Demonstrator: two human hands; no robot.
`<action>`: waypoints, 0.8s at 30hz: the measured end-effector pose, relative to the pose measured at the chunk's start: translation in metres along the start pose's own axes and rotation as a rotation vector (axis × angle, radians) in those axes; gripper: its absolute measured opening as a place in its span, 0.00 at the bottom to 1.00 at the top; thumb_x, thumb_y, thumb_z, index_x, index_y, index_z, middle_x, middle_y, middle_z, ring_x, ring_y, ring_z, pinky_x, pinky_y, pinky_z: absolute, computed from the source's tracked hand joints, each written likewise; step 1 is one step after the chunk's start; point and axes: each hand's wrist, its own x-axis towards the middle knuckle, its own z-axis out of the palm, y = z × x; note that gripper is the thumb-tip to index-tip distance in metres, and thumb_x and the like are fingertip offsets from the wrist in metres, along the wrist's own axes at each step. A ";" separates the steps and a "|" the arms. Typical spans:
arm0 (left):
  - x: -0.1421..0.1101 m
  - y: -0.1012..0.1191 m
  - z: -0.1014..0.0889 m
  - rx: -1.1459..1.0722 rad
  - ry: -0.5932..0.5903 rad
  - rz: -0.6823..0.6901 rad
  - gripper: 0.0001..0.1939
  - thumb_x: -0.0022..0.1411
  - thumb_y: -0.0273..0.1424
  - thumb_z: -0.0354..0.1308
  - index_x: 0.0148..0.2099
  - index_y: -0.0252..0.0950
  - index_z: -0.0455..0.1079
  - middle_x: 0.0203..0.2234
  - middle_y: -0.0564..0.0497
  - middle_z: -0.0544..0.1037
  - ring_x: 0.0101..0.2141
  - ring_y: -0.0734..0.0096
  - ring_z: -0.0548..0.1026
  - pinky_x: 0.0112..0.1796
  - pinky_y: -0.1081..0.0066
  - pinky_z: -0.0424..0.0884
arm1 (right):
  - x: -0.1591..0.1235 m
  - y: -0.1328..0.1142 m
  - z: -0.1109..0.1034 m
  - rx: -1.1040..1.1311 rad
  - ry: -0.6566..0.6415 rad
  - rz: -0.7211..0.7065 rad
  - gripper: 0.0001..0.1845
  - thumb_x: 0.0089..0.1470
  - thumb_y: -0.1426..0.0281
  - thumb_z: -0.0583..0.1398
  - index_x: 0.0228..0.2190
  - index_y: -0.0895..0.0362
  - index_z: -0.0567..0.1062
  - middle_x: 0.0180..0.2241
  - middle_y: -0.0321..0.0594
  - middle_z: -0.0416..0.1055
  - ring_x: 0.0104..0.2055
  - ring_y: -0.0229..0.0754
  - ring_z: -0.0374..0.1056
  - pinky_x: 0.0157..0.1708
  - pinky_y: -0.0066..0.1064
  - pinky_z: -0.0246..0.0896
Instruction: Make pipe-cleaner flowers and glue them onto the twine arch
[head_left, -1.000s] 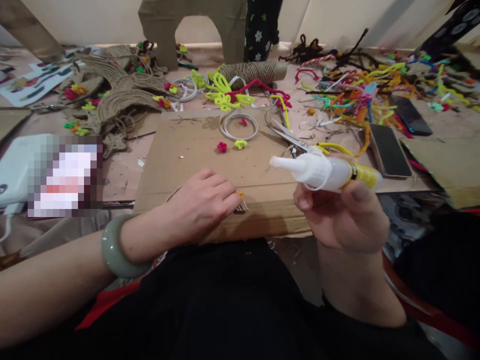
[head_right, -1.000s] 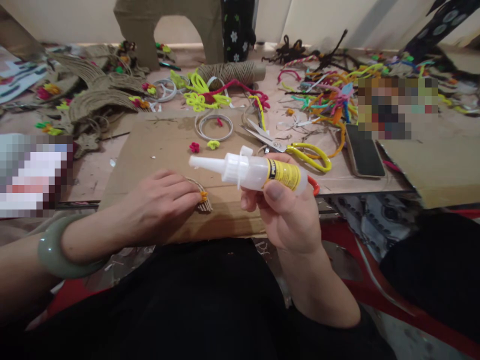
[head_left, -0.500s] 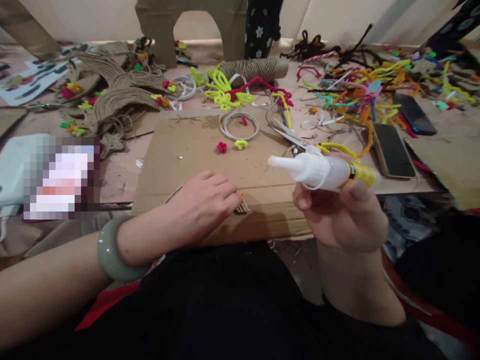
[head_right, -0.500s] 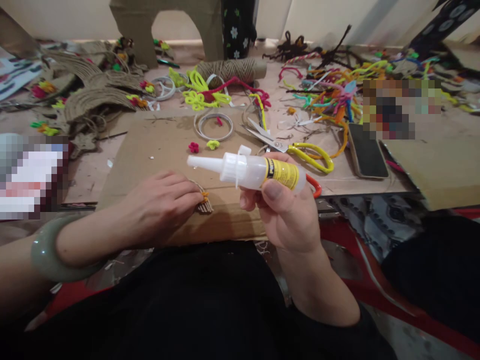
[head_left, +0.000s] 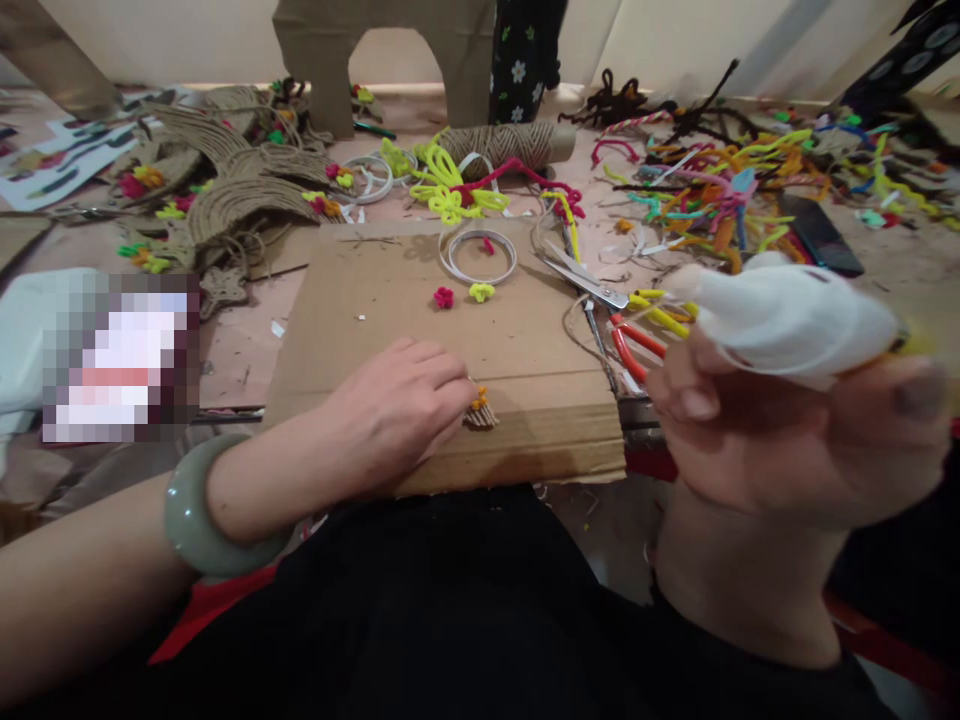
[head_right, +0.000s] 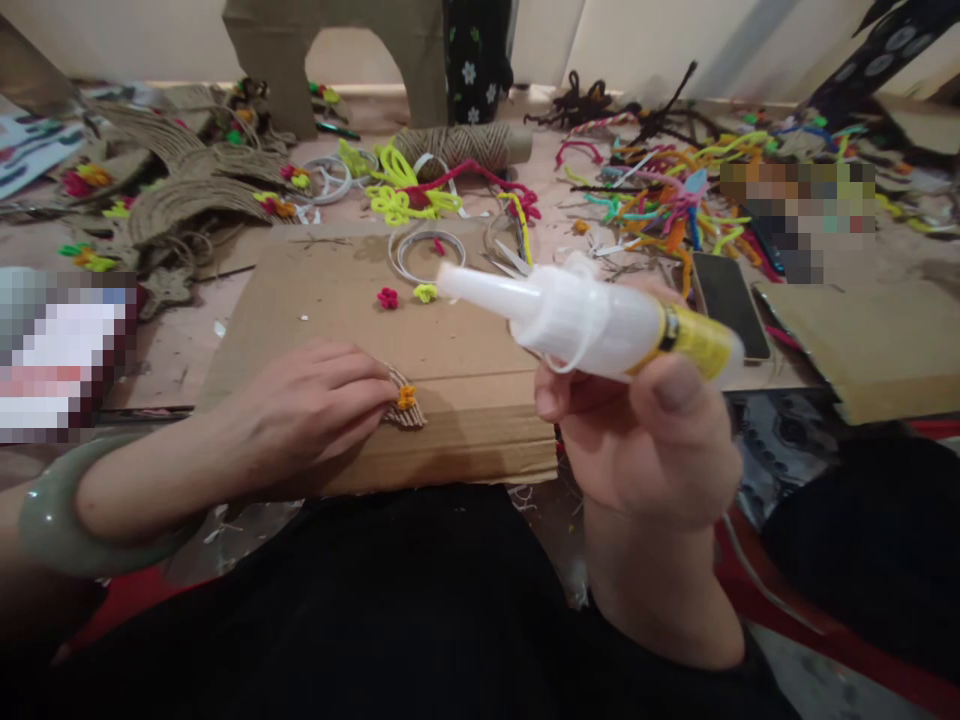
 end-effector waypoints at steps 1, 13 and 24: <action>-0.001 0.000 -0.001 0.004 0.005 -0.002 0.12 0.64 0.28 0.47 0.35 0.34 0.73 0.31 0.45 0.77 0.32 0.63 0.72 0.33 0.64 0.65 | 0.000 -0.004 -0.002 -0.014 0.010 0.006 0.17 0.33 0.56 0.72 0.27 0.50 0.78 0.20 0.31 0.70 0.18 0.35 0.59 0.15 0.29 0.53; 0.008 -0.047 -0.018 0.095 0.121 -0.288 0.14 0.63 0.32 0.47 0.35 0.36 0.74 0.31 0.47 0.76 0.34 0.64 0.73 0.36 0.67 0.66 | 0.000 -0.010 -0.008 -0.061 0.066 -0.020 0.15 0.34 0.55 0.71 0.24 0.47 0.77 0.21 0.31 0.68 0.19 0.34 0.56 0.17 0.30 0.48; 0.044 -0.076 0.005 0.130 0.009 -0.198 0.12 0.61 0.30 0.52 0.36 0.33 0.76 0.31 0.44 0.78 0.34 0.62 0.74 0.38 0.65 0.66 | 0.003 0.018 -0.007 0.008 -0.053 -0.015 0.16 0.40 0.56 0.68 0.30 0.50 0.78 0.20 0.31 0.70 0.17 0.34 0.61 0.13 0.27 0.50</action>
